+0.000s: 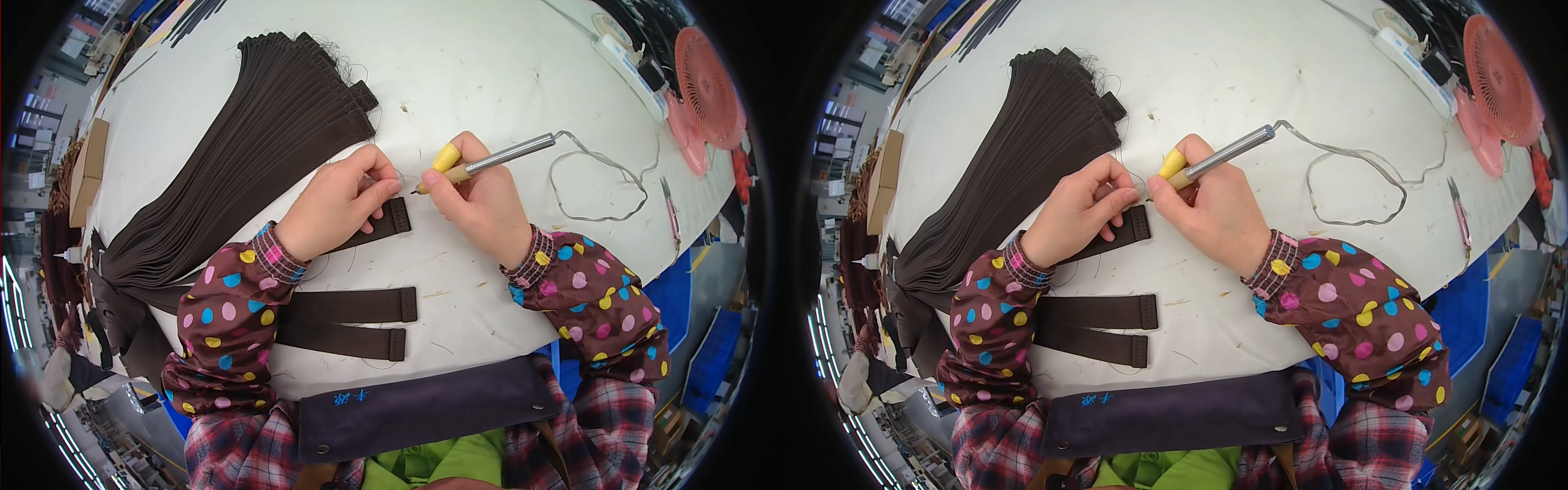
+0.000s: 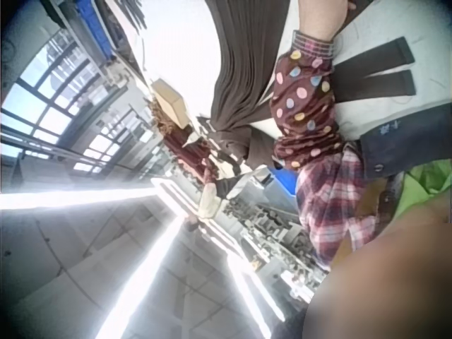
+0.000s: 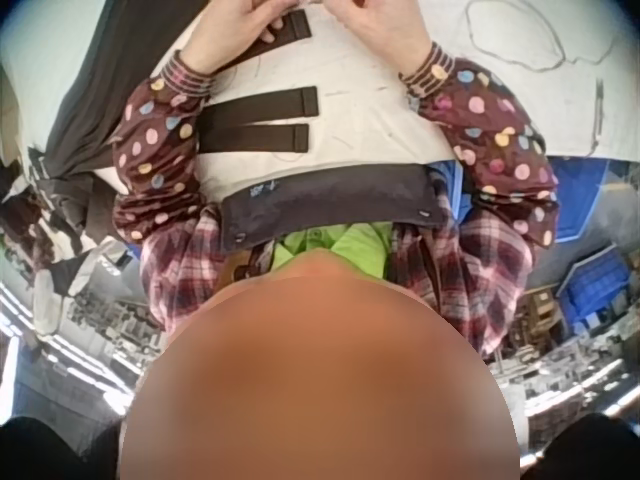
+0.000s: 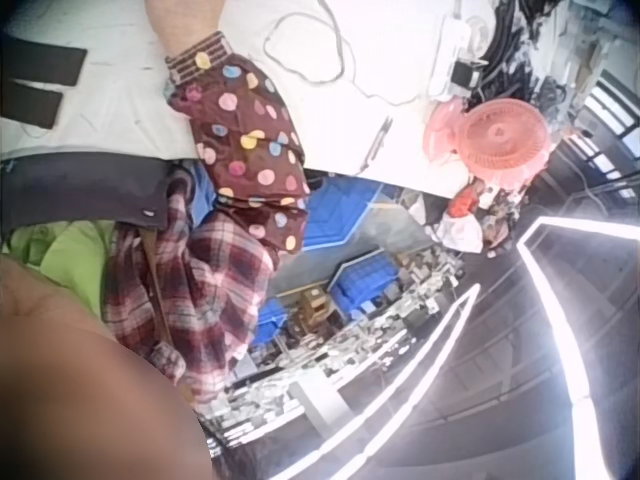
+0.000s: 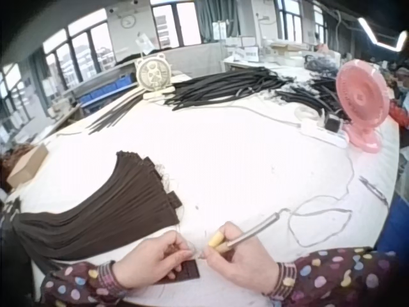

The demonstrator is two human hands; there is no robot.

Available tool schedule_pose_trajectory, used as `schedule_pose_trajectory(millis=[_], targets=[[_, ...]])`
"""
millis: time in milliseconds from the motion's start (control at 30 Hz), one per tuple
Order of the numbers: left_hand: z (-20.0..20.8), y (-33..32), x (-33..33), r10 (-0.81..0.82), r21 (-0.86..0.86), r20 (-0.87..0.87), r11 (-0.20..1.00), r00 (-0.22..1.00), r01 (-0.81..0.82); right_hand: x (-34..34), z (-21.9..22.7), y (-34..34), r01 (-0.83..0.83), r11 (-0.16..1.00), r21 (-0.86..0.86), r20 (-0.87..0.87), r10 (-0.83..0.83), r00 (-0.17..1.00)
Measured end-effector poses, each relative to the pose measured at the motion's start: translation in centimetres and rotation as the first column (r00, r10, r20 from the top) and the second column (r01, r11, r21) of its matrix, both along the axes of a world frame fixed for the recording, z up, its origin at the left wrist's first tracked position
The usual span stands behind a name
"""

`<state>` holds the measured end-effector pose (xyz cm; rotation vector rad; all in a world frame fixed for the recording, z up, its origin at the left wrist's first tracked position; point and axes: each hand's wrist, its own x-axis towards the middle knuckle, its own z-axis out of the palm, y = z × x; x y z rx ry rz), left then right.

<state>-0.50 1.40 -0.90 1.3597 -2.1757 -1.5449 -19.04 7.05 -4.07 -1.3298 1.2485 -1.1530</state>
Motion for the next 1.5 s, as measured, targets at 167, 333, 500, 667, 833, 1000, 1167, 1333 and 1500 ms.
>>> schedule_pose_trajectory(millis=[167,333,500,667,833,1000,1167,1333,1500], targets=[[-1.2,0.1,0.9,0.092,0.072,-0.238,0.994,0.967,-0.077,0.3,-0.1,-0.2,-0.061,0.997,-0.056,-0.087,0.056,0.995],[-1.4,0.1,0.8,0.104,0.084,-0.245,0.993,0.964,-0.086,0.4,-0.5,-0.2,-0.078,0.992,-0.098,-0.135,0.064,0.989],[-1.4,0.0,0.6,0.102,0.079,-0.248,0.993,0.963,-0.085,0.4,-0.8,-0.3,-0.075,0.990,-0.119,-0.166,0.055,0.985],[-1.4,0.0,0.7,0.108,0.077,-0.242,0.993,0.964,-0.092,0.5,-0.7,-0.3,-0.082,0.989,-0.120,-0.181,0.060,0.982],[-1.6,0.0,0.6,0.098,0.074,-0.251,0.994,0.963,-0.082,0.4,-0.7,-0.3,-0.084,0.990,-0.118,-0.208,0.058,0.976],[-1.3,0.1,0.8,0.110,0.075,-0.255,0.993,0.961,-0.094,0.5,-0.5,-0.3,-0.086,0.989,-0.118,-0.193,0.062,0.979],[-0.3,-0.4,1.7,-0.023,-0.460,0.088,0.886,0.996,0.061,0.1,-0.3,-0.2,-0.043,0.994,-0.105,-0.101,0.032,0.994],[0.2,0.7,1.6,-0.153,-0.489,0.181,0.843,0.971,0.224,-0.4,0.2,-0.4,-0.002,0.991,-0.134,-0.060,-0.006,0.998],[-0.5,-0.5,1.9,-0.133,-0.412,0.156,0.892,0.979,0.187,-0.5,0.4,-0.2,-0.038,0.992,-0.117,-0.035,0.034,0.999]])
